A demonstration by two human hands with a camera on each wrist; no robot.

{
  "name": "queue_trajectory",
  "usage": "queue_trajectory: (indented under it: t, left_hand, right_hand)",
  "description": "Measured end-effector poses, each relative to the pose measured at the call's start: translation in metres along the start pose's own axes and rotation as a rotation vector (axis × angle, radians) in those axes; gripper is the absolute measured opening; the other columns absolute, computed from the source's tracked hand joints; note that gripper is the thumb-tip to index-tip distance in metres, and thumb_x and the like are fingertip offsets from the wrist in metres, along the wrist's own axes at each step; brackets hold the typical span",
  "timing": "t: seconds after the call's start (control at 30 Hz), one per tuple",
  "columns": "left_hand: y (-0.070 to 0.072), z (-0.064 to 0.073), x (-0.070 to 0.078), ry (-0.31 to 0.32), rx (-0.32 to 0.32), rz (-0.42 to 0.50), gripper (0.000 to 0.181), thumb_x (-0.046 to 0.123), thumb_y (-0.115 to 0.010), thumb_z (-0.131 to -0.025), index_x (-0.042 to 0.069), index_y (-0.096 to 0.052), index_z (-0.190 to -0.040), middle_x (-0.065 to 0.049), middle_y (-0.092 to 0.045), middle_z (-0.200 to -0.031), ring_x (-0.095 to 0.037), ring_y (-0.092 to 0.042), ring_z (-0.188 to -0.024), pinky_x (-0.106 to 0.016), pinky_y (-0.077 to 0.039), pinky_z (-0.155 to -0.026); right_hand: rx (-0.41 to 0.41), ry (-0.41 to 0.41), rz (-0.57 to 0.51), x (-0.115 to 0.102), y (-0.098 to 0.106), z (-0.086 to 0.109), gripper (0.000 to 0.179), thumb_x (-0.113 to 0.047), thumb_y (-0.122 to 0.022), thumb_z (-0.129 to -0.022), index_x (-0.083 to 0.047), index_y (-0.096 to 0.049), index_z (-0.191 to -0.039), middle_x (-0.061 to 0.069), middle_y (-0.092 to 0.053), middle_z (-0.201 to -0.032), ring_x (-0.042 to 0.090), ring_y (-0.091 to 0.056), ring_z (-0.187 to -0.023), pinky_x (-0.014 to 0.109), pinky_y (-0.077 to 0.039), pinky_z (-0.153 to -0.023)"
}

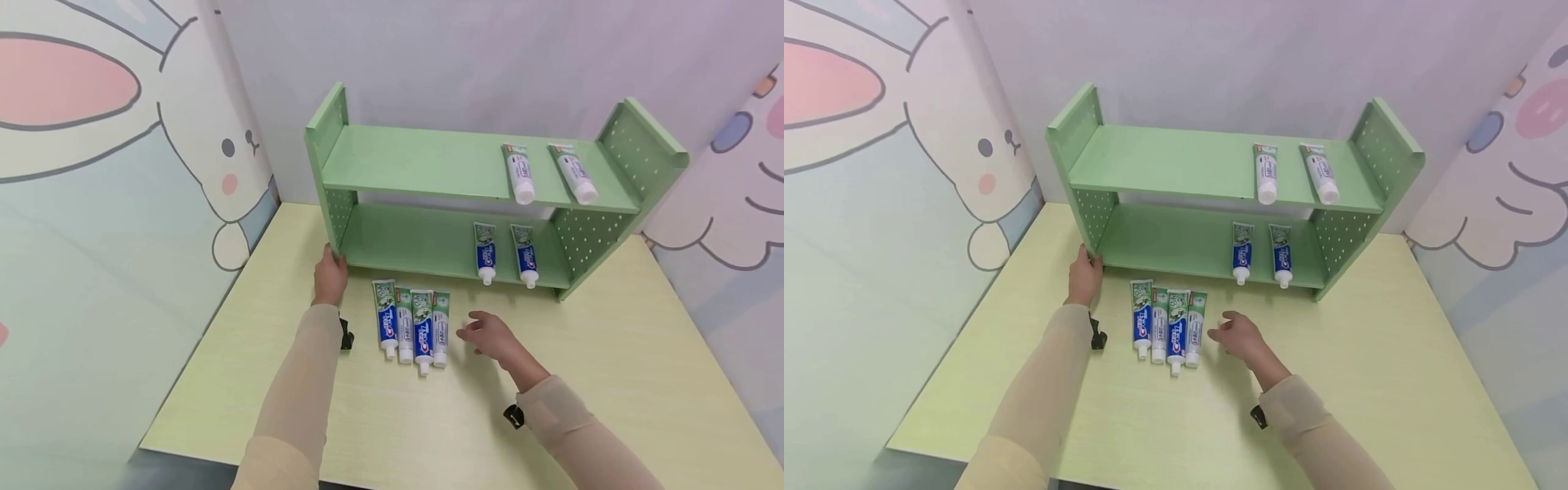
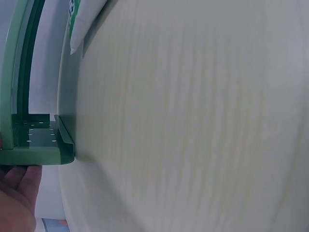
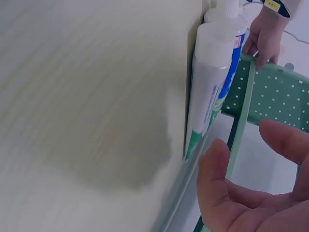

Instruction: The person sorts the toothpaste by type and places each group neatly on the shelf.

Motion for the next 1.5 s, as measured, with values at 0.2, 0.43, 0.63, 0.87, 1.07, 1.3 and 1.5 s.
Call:
queue_trajectory:
  t: [0.2, 0.43, 0.63, 0.87, 1.07, 1.3, 1.5]
  left_hand:
    - [0.001, -0.001, 0.001, 0.014, -0.007, 0.003, 0.041, 0.018, -0.042, -0.105, 0.006, -0.036, -0.144, -0.023, -0.055, -0.132, -0.037, -0.058, -0.114, -0.049, -0.049, -0.088]
    - [0.001, 0.000, 0.001, 0.012, -0.005, -0.004, 0.041, 0.019, -0.043, -0.105, 0.006, -0.036, -0.144, -0.023, -0.055, -0.132, -0.037, -0.058, -0.113, -0.048, -0.050, -0.087]
    - [0.001, 0.000, 0.001, 0.002, -0.005, -0.003, 0.041, 0.018, -0.043, -0.105, 0.005, -0.036, -0.144, -0.024, -0.055, -0.132, -0.037, -0.058, -0.114, -0.049, -0.049, -0.087]
    - [0.002, 0.002, 0.000, 0.005, -0.006, -0.009, 0.040, 0.018, -0.043, -0.105, 0.005, -0.038, -0.143, -0.024, -0.056, -0.131, -0.037, -0.060, -0.109, -0.049, -0.050, -0.083]
    - [0.002, 0.004, 0.001, 0.006, -0.006, -0.009, 0.040, 0.018, -0.043, -0.105, 0.006, -0.038, -0.142, -0.024, -0.056, -0.130, -0.037, -0.061, -0.108, -0.048, -0.050, -0.083]
    - [0.001, 0.004, 0.001, 0.005, -0.015, -0.007, 0.040, 0.019, -0.043, -0.105, 0.006, -0.037, -0.143, -0.024, -0.057, -0.129, -0.036, -0.061, -0.108, -0.047, -0.051, -0.083]
    - [0.001, 0.003, 0.001, -0.004, -0.006, 0.000, 0.039, 0.019, -0.043, -0.105, 0.006, -0.038, -0.141, -0.024, -0.058, -0.128, -0.036, -0.062, -0.106, -0.047, -0.051, -0.083]
  right_hand:
    - [-0.001, -0.003, 0.006, -0.002, -0.008, 0.000, 0.062, -0.014, -0.065, -0.093, 0.011, -0.037, -0.142, 0.025, -0.056, -0.119, 0.033, -0.062, -0.094, 0.041, -0.054, -0.075]
    - [-0.010, -0.020, 0.007, 0.000, -0.022, -0.002, 0.061, -0.012, -0.067, -0.092, 0.011, -0.038, -0.141, 0.024, -0.057, -0.117, 0.028, -0.062, -0.089, 0.038, -0.055, -0.072]
    - [-0.014, -0.022, 0.030, -0.001, -0.031, -0.003, 0.061, -0.014, -0.067, -0.091, 0.011, -0.039, -0.140, 0.022, -0.058, -0.115, 0.025, -0.061, -0.083, 0.034, -0.055, -0.068]
    - [-0.001, -0.016, 0.056, 0.000, -0.036, -0.004, 0.060, -0.012, -0.067, -0.090, 0.012, -0.040, -0.138, 0.018, -0.060, -0.109, 0.023, -0.060, -0.077, 0.035, -0.054, -0.066]
    - [-0.002, -0.049, 0.068, 0.005, -0.041, -0.008, 0.059, -0.014, -0.068, -0.090, 0.010, -0.042, -0.137, 0.018, -0.059, -0.111, 0.023, -0.060, -0.081, 0.034, -0.054, -0.067]
    - [0.000, -0.061, 0.071, 0.003, -0.045, -0.008, 0.062, -0.014, -0.069, -0.089, 0.011, -0.040, -0.138, 0.020, -0.059, -0.112, 0.024, -0.061, -0.083, 0.035, -0.055, -0.068]
    - [0.009, -0.062, 0.050, 0.004, -0.048, -0.009, 0.063, -0.010, -0.069, -0.087, 0.013, -0.038, -0.138, 0.023, -0.058, -0.113, 0.026, -0.061, -0.086, 0.035, -0.055, -0.068]
Point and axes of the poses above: each hand's wrist, its own z-axis away from the middle knuckle, its own y-axis out of the back of the hand, x = y × z, the point moved 10 cm from there along -z, towards the middle knuckle
